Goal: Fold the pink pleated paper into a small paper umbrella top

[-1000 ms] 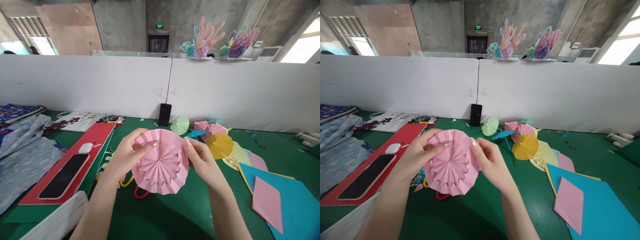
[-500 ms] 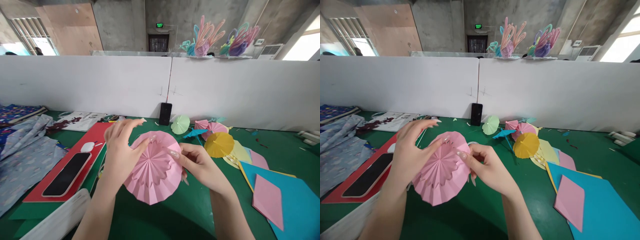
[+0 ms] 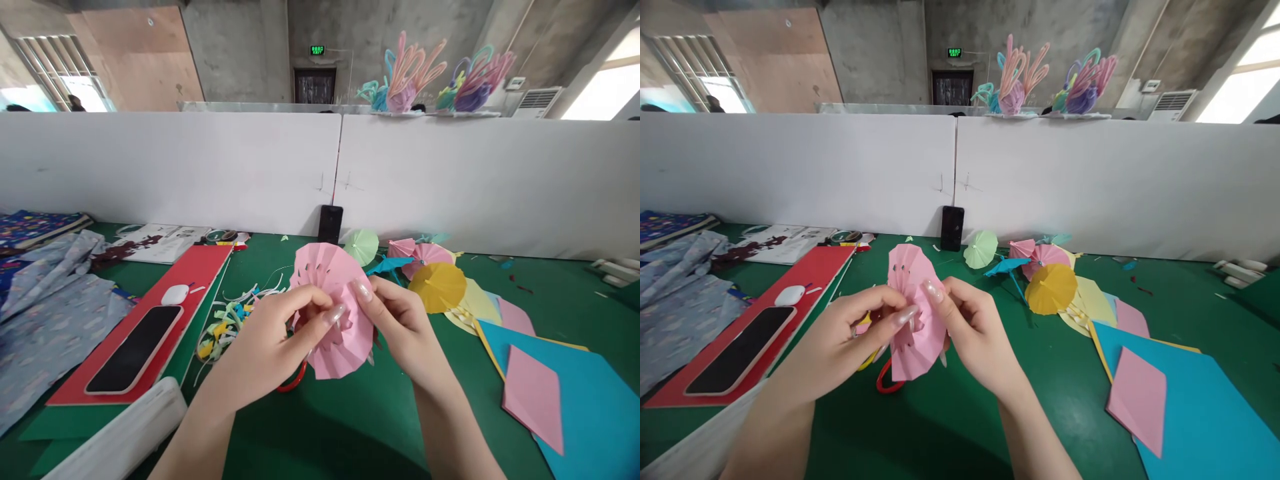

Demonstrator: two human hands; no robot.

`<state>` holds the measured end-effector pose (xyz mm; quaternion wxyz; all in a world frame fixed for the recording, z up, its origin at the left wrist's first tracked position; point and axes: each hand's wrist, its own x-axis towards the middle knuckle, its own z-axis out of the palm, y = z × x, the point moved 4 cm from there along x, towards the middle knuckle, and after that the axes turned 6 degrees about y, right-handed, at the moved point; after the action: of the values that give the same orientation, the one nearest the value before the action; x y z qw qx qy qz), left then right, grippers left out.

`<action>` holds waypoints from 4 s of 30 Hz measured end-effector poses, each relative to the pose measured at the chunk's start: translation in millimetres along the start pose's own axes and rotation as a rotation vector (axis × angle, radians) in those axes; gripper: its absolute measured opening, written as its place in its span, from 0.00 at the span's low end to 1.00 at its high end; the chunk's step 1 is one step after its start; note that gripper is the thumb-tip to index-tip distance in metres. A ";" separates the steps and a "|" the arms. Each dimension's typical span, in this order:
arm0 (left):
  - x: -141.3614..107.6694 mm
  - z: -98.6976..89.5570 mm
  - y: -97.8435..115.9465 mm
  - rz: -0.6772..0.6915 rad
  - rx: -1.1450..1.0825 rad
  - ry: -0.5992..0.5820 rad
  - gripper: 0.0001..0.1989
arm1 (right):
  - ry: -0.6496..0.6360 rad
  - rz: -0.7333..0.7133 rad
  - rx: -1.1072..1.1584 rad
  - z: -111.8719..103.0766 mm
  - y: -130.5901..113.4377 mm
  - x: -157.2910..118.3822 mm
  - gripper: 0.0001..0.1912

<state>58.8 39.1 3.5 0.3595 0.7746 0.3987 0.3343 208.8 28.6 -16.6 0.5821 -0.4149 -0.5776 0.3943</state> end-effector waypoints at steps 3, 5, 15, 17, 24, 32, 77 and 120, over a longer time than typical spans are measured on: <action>-0.3 0.6 -1.3 -0.008 -0.025 -0.017 0.09 | -0.016 -0.030 -0.023 -0.4 -1.4 -1.5 0.18; -0.1 1.3 -1.1 -0.003 -0.049 -0.025 0.09 | -0.024 -0.049 -0.024 -1.0 -2.1 -2.5 0.18; 0.6 3.5 -0.5 -0.030 -0.186 -0.100 0.11 | -0.074 -0.090 -0.021 0.1 -3.3 -3.9 0.16; 0.9 4.2 -1.9 -0.047 -0.216 -0.111 0.12 | -0.085 -0.100 0.010 0.9 -2.3 -3.5 0.15; 3.6 7.8 -3.0 -0.087 -0.342 -0.170 0.13 | -0.131 -0.038 0.103 1.4 4.7 -3.1 0.16; 4.5 4.0 -7.5 -0.049 -0.256 -0.142 0.11 | -0.079 -0.066 0.065 0.4 -3.1 -2.9 0.19; 0.2 10.0 -2.9 -0.063 -0.204 -0.203 0.12 | -0.014 0.052 0.313 16.7 11.0 -1.7 0.18; -0.7 12.1 -3.1 -0.084 -0.261 -0.188 0.12 | 0.027 -0.083 -0.193 12.1 7.1 -2.8 0.18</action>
<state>67.1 36.3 -5.5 0.5066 0.7318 0.3485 0.2941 196.7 28.8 -24.4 0.5629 -0.4501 -0.6217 0.3066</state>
